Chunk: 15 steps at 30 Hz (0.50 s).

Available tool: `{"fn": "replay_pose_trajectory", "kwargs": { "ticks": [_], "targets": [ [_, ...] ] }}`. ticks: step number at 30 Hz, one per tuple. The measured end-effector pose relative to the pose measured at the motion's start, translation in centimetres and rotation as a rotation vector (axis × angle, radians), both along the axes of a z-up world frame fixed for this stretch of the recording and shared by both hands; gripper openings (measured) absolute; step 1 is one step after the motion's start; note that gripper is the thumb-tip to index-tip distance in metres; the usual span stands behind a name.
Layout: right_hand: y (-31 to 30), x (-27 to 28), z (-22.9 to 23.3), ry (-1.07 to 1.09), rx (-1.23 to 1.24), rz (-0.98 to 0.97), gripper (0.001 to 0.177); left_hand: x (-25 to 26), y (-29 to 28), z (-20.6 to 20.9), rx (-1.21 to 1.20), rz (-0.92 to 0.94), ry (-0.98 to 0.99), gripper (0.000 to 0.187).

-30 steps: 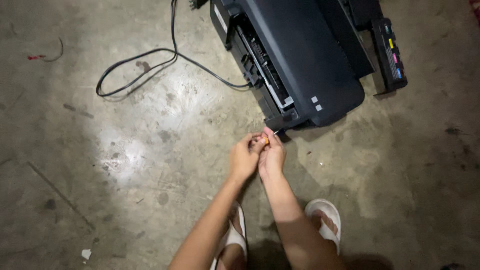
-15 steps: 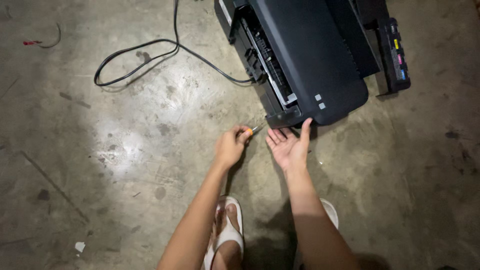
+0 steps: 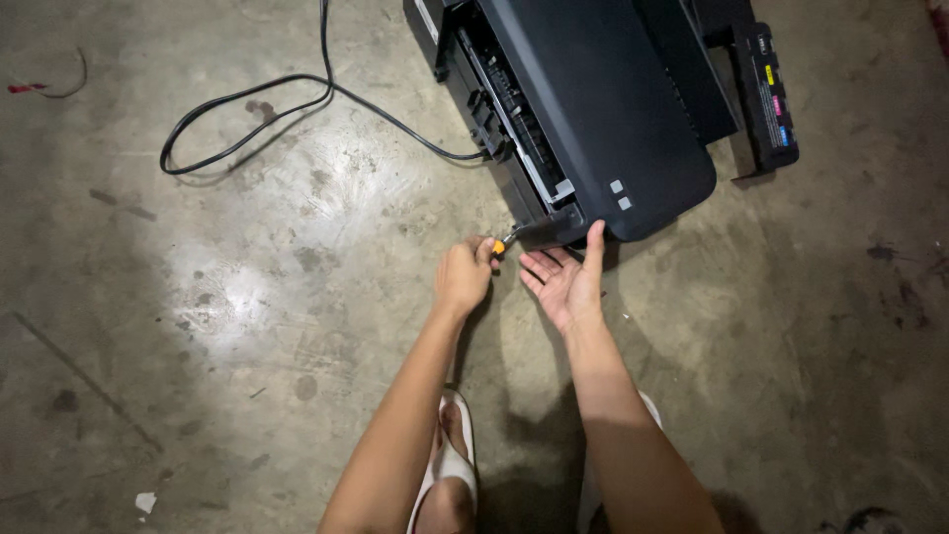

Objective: The person uses a screwdriver to remove and reattach screws on the exterior casing of an Epson printer. They work on multiple sides of the device, removing the top cover and then securing the front and side panels.

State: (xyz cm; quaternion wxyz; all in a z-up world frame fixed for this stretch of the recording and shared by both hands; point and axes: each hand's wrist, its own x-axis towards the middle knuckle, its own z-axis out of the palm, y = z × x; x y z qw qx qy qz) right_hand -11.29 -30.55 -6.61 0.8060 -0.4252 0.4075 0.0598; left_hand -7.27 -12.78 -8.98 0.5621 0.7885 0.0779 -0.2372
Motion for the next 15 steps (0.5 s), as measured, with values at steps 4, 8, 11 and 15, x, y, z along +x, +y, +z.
{"fn": "replay_pose_trajectory", "kwargs": {
  "ticks": [4,8,11,15],
  "targets": [
    [0.0,0.1,0.0,0.026,-0.008,0.004,0.133,0.4,0.1,-0.3,-0.04,0.025,-0.031,0.027],
    [0.0,0.0,0.2,0.011,-0.015,0.036,0.133,0.3,0.2,-0.9,-0.035,0.026,-0.189,0.034],
    [0.0,0.1,0.4,0.025,-0.03,0.053,0.131,0.8,0.1,-1.5,-0.068,0.021,-0.168,0.032],
    [0.1,0.1,0.7,0.032,-0.039,0.067,0.128,1.2,0.5,-1.8,-0.079,-0.048,-0.049,0.029]
  ]
}}
